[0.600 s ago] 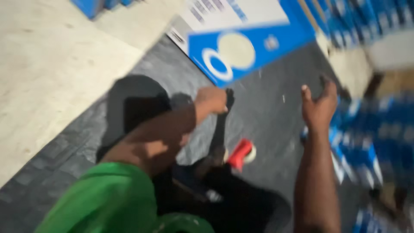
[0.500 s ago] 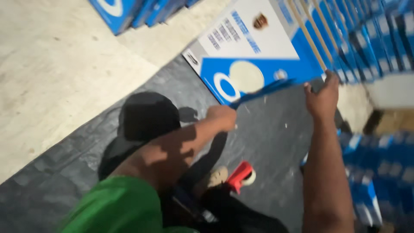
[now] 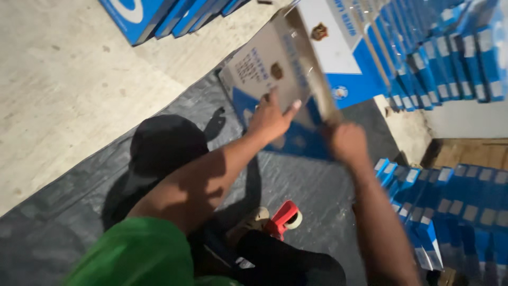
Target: The person sits on the floor and repeatedly tapes blue and white product boxes using a handheld tape dispenser. They apply tape to the seams, fold the flaps, and stack the sealed boxes into a growing pile.
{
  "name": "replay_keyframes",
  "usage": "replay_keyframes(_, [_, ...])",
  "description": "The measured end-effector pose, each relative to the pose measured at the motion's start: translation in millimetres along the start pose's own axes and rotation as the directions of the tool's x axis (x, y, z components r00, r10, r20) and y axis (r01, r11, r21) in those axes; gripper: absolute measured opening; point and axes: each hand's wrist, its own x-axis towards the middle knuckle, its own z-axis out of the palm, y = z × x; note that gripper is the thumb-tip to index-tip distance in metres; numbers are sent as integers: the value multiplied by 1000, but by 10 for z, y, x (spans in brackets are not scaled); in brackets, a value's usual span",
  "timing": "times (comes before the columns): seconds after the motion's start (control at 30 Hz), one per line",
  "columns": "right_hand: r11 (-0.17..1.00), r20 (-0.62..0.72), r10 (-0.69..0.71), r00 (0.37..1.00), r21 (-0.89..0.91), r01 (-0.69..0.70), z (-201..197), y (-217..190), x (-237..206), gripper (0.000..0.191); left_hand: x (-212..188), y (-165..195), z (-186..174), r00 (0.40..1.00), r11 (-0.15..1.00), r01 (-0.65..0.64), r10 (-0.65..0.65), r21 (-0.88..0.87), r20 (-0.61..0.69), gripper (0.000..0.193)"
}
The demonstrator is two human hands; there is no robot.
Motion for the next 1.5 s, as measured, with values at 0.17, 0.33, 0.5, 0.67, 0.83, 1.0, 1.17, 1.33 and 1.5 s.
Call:
replay_keyframes(0.17, [824,113,219,969,510,-246,-788,-1262,-1304,27,-441,18,65,966,986,-145,160,-85,205,111])
replay_keyframes(0.33, [658,321,318,892,603,-452,-1349,-1893,-1982,43,-1184,146,335,848,969,-228,149,97,508,116])
replay_keyframes(0.5, [798,-229,171,958,603,2,-1429,-1471,-2249,49,-1172,321,513,741,945,-315,186,89,645,80])
replay_keyframes(0.67, [912,-160,102,982,409,-28,-985,-989,-2340,32,-1136,349,845,571,909,-417,275,-15,773,72])
replay_keyframes(0.83, [927,-177,198,964,353,-126,-508,-1033,-2292,16,-785,436,829,581,878,-425,452,-221,677,51])
replay_keyframes(1.0, [832,-231,443,867,465,-302,-303,-1205,-2131,12,-350,253,132,765,962,-158,261,-221,589,65])
replay_keyframes(1.17, [752,-324,566,758,579,-314,-277,-1326,-1985,15,-434,-15,-115,687,853,-432,521,-292,507,87])
replay_keyframes(1.33, [691,-307,607,733,660,-295,-287,-1445,-1813,20,-481,-92,-119,809,887,-420,462,-191,363,73])
replay_keyframes(1.5, [651,-481,759,439,575,-496,-254,-1212,-2395,61,-509,-60,-152,823,878,-434,478,-204,306,55])
